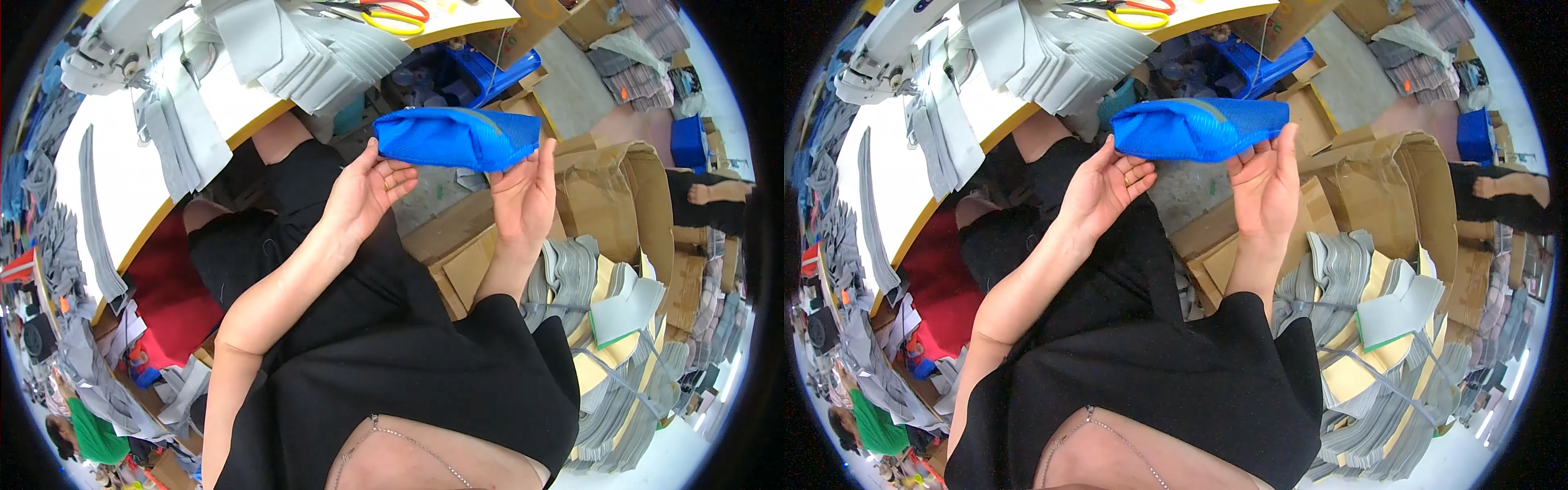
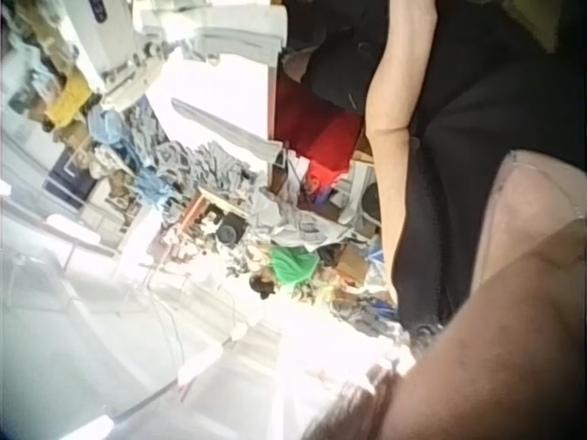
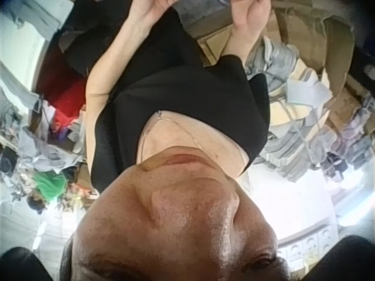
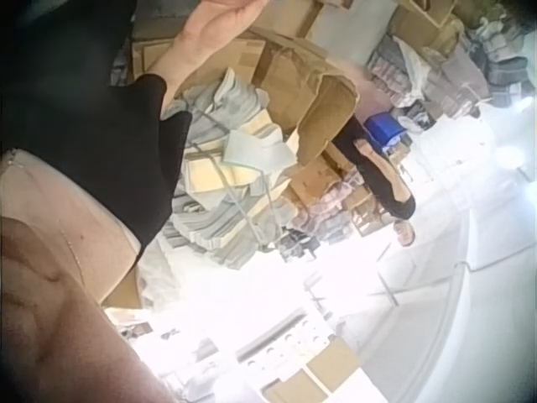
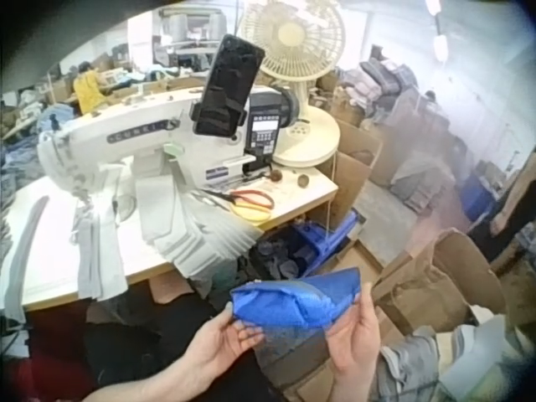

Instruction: Trimming loose threads and excess material from a blue zippered pouch using thread snips.

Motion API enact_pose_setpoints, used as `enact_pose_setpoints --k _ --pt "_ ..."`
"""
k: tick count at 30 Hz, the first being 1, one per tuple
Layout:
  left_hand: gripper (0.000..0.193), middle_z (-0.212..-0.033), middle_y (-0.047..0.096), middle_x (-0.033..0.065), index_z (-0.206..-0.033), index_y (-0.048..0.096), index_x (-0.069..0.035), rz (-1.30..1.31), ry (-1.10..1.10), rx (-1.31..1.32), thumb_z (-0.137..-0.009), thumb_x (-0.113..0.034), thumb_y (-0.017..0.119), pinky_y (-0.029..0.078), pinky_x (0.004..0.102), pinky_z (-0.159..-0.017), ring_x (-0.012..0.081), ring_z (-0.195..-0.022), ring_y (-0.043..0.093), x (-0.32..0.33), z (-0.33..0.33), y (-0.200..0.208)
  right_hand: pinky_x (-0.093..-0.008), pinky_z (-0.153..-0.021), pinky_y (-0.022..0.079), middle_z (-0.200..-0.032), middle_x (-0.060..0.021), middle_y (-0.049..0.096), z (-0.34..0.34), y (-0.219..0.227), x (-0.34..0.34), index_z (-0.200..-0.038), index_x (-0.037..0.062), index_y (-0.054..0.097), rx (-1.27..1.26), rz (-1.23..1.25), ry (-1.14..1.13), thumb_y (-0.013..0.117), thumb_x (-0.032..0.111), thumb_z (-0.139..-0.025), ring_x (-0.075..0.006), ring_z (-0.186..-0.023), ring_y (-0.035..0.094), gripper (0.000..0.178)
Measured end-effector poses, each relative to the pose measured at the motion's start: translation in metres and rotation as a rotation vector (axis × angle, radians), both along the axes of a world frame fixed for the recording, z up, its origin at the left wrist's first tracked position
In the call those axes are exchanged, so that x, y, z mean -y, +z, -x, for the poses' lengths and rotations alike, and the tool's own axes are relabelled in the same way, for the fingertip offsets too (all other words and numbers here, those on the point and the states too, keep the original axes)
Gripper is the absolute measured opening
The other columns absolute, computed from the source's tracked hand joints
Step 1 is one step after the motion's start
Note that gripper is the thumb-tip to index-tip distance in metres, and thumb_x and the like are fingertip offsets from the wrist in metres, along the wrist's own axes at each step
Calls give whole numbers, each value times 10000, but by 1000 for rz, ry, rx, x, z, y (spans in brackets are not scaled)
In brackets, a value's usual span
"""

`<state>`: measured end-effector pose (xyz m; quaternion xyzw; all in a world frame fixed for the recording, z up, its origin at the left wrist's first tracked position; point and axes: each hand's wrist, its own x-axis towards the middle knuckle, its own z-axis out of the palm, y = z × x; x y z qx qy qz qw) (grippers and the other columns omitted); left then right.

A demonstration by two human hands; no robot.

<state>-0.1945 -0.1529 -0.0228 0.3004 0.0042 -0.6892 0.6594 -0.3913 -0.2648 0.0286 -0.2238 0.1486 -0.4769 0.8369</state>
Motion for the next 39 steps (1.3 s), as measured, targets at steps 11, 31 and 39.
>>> enact_pose_setpoints --k 11,31,39 --pt "374 -1042 684 127 -1117 572 -12 36 -26 -25 -1036 -359 457 523 398 -936 246 -976 652 -1 14 8 -362 -933 510 -1248 -114 616 -20 13 -22 -1307 27 504 -439 331 -250 643 61 -927 -187 -1088 621 407" --pt "340 -1122 602 98 -1011 645 -51 429 342 1263 -725 -69 827 443 316 -960 195 -1092 577 2 24 69 -175 -701 468 -920 -21 688 -20 27 -38 -1080 -15 655 -673 429 -67 640 122 -958 -31 -780 599 184" --pt "256 -1116 627 99 -1001 688 -22 383 220 1290 -775 -61 801 481 308 -925 163 -1041 611 -6 20 67 -186 -761 478 -947 -22 681 -20 24 -38 -1111 -23 645 -650 506 26 561 198 -1010 -44 -831 602 257"
